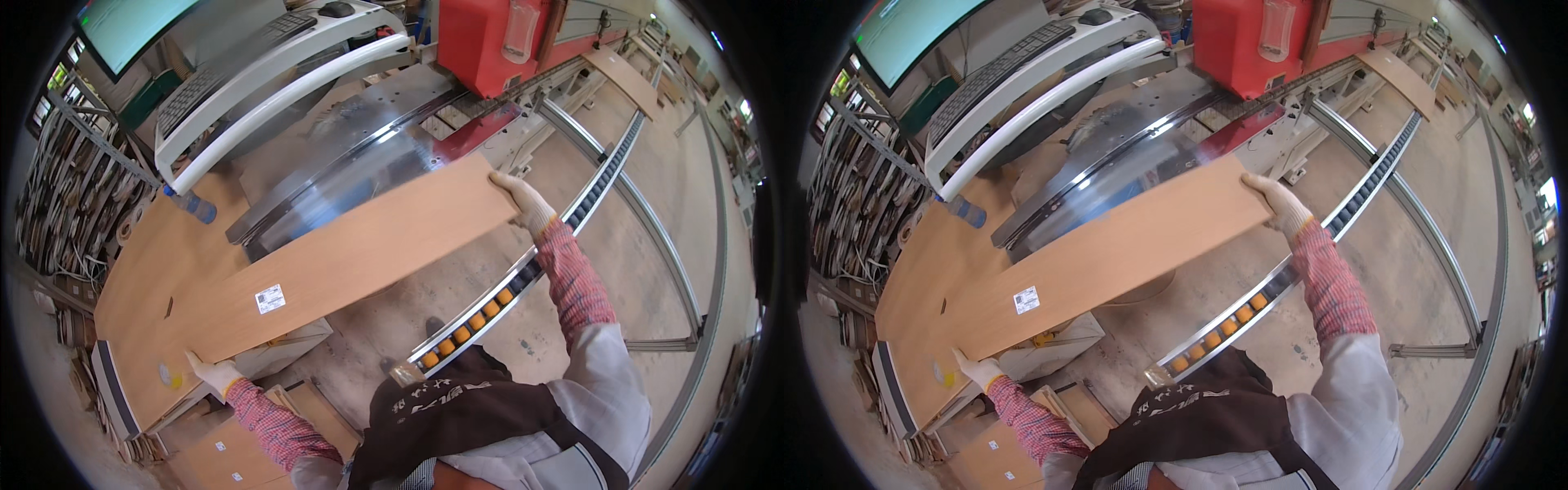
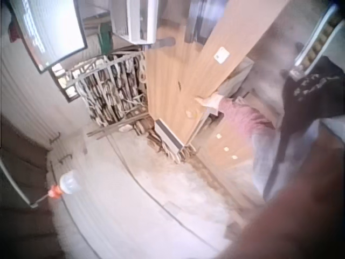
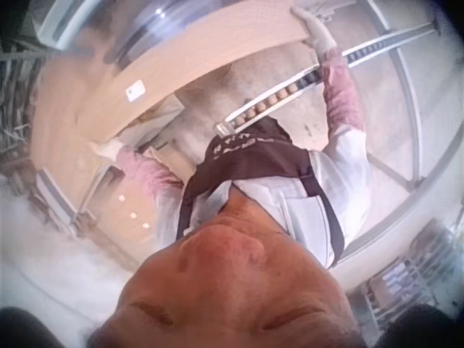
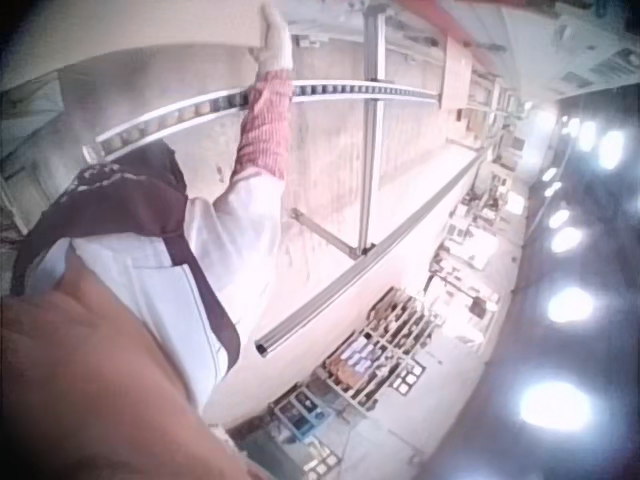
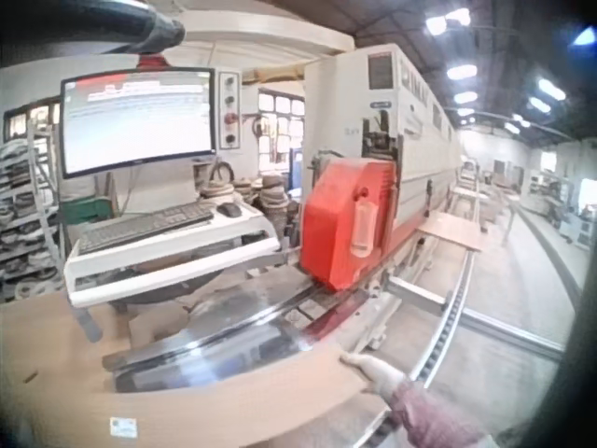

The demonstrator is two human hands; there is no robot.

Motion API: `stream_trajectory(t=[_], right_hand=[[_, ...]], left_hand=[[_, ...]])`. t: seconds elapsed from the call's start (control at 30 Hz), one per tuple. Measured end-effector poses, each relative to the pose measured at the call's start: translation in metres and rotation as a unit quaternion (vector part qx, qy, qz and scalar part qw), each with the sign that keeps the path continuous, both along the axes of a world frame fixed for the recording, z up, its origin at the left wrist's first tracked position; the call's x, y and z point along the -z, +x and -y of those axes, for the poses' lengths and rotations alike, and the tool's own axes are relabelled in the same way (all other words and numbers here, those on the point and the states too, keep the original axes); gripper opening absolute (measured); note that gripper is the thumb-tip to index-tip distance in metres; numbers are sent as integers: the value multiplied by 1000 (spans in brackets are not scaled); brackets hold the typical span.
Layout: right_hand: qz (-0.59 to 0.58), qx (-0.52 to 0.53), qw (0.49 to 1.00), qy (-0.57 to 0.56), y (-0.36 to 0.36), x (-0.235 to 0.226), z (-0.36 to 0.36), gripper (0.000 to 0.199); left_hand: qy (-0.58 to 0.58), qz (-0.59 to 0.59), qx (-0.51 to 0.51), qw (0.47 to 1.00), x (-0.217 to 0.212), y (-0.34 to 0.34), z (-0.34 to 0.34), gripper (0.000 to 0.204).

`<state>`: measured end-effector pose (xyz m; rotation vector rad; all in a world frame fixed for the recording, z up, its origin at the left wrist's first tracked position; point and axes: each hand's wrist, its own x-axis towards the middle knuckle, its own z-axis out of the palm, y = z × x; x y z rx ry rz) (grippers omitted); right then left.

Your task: The person repeatedly picks up large rectangular wooden panels from a stack and feeds them one at a time into a red industrial machine. They wear gloves and handle each panel with both hands, placing it onto the machine's roller conveyor before retrieving the next panel.

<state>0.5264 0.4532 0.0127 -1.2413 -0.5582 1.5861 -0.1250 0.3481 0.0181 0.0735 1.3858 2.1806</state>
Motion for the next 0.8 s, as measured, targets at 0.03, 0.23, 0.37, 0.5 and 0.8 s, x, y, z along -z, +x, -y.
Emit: stream_trajectory(t=[0.03,0.23,0.37,0.5,0.8], right_hand=[[-17,20,1000,-5,9,10,-21,54],[602,-27,787,131,-3,-4,-54,57],[748,-43,520,411,-63,-15,-32,51],[663,-210,490,525,-157,-7,-43,73],[628,-246,441,592,-191,-5,-101,80]], left_hand=[[-12,33,-19,999,-6,19,-2,57],[-5,23,-42,999,50,22,-7,59],[21,81,-39,996,37,66,-25,60],[15,92,-50,994,54,76,-44,59],[31,110,54,992,41,108,-48,66]])
